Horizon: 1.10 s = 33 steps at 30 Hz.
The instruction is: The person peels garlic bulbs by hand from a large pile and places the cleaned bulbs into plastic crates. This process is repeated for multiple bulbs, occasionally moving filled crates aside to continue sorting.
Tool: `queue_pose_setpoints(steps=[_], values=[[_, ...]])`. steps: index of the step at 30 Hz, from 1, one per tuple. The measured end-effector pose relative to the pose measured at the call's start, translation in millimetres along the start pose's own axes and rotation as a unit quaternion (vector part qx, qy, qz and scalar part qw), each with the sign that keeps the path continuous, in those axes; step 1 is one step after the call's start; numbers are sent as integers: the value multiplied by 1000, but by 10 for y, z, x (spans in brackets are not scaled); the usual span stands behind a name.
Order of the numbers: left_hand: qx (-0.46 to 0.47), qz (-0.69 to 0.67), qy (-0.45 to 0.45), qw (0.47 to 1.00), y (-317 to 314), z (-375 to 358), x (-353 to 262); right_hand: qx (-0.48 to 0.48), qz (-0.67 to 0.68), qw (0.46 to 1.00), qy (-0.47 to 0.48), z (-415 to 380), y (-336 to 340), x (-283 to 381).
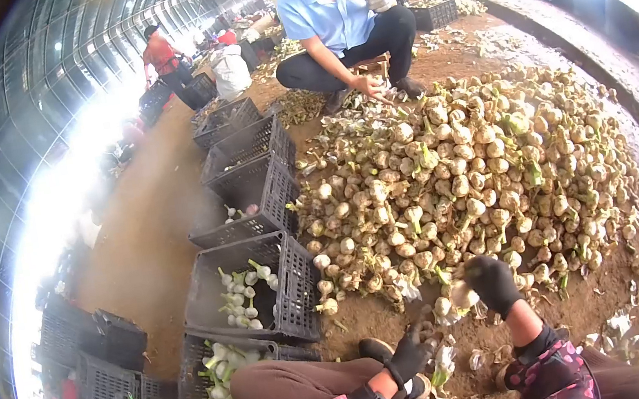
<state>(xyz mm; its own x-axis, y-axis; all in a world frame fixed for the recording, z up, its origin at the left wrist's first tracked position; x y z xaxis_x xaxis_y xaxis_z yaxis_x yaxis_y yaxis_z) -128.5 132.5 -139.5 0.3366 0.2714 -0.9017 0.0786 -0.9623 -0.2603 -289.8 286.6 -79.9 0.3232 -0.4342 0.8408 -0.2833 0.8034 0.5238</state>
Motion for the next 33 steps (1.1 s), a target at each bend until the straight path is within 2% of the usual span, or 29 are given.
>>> queue_pose_setpoints(steps=[1, 3, 4, 5, 7, 8, 9, 11, 13, 14, 15, 16, 17, 18, 19, 20, 21, 22, 23, 25, 26, 28, 29, 31, 32, 33], values=[[2, -2, -3, 1000, 4, 42, 57, 19, -10, 999, 42, -76, -88, 250], [-15, 144, -128, 981, -11, 54, -43, 100, 37, 993, 57, -216, -263, 559], [32, -30, -4, 999, -20, 2, -28, 112, 59, 990, 61, -329, -292, 760], [39, -34, -2, 999, -24, -44, -54, 131, 57, 989, 41, -423, -240, 1094], [63, -146, -73, 985, -39, -110, -134, 131, 63, 988, 46, -514, -233, 1246], [70, -148, -72, 984, -55, -146, -217, 80, 217, 971, 66, -550, -226, 1225], [95, -212, -59, 971, -97, -209, -335, 25, 365, 927, 87, -565, -239, 1126], [142, -339, -28, 929, -196, -321, -543, 31, 276, 959, 48, -601, -174, 1007], [134, -364, 4, 921, -165, -336, -515, 185, 406, 895, -19, -736, -332, 927], [158, -298, -10, 941, -99, -264, -425, 193, 211, 958, 22, -797, -270, 1052], [184, -231, -24, 955, -110, -312, -494, 145, 243, 959, 23, -859, -338, 994], [97, -93, -17, 991, -70, -292, -560, 90, 238, 967, 24, -897, -358, 913], [-41, 155, -92, 983, 42, -151, -438, 39, 233, 971, 22, -938, -377, 817], [-56, 41, -130, 989, 40, -145, -425, -9, 146, 989, 23, -962, -392, 715], [-66, -109, -135, 983, -88, -265, -685, 13, -23, 999, 36, -997, -288, 855], [-45, 11, -207, 977, 4, -205, -597, 13, -55, 996, 63, -1033, -313, 814], [-33, -45, -138, 989, -49, -308, -665, 44, -50, 997, 34, -1076, -271, 999], [-36, 23, -141, 989, -94, -381, -823, 33, -86, 992, 82, -1114, -270, 1030], [-45, 70, -95, 992, -26, -326, -709, 27, -93, 985, 140, -1100, -245, 1159], [-23, 79, -96, 992, 10, -278, -589, 23, -98, 979, 179, -1127, -270, 1056], [-21, 78, -93, 992, 8, -295, -576, 23, -98, 979, 175, -1146, -286, 1007], [78, -109, -131, 982, -72, -333, -603, 41, -19, 998, 51, -1139, -267, 872], [95, -134, -106, 981, -103, -371, -640, 56, 37, 998, -4, -1117, -168, 981], [110, -154, -72, 979, -135, -367, -648, 34, -50, 997, 53, -1109, -103, 911], [110, -155, -70, 979, -110, -317, -609, 34, -50, 997, 51, -1108, -111, 866], [90, -81, -84, 989, -59, -246, -541, 24, -67, 994, 82, -1121, -123, 842]])
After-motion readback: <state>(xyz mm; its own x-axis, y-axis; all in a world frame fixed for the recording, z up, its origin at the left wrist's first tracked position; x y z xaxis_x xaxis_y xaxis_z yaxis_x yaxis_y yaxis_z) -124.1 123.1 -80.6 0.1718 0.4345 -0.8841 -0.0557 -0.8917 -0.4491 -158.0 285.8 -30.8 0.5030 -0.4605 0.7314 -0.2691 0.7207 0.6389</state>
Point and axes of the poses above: each hand's wrist, its own z-axis towards the middle knuckle, its own y-axis out of the back of the hand, x = y × z, the point moved 3 cm from there along z, towards the middle knuckle, and after that the axes turned 3 degrees about x, right-handed, at the moved point
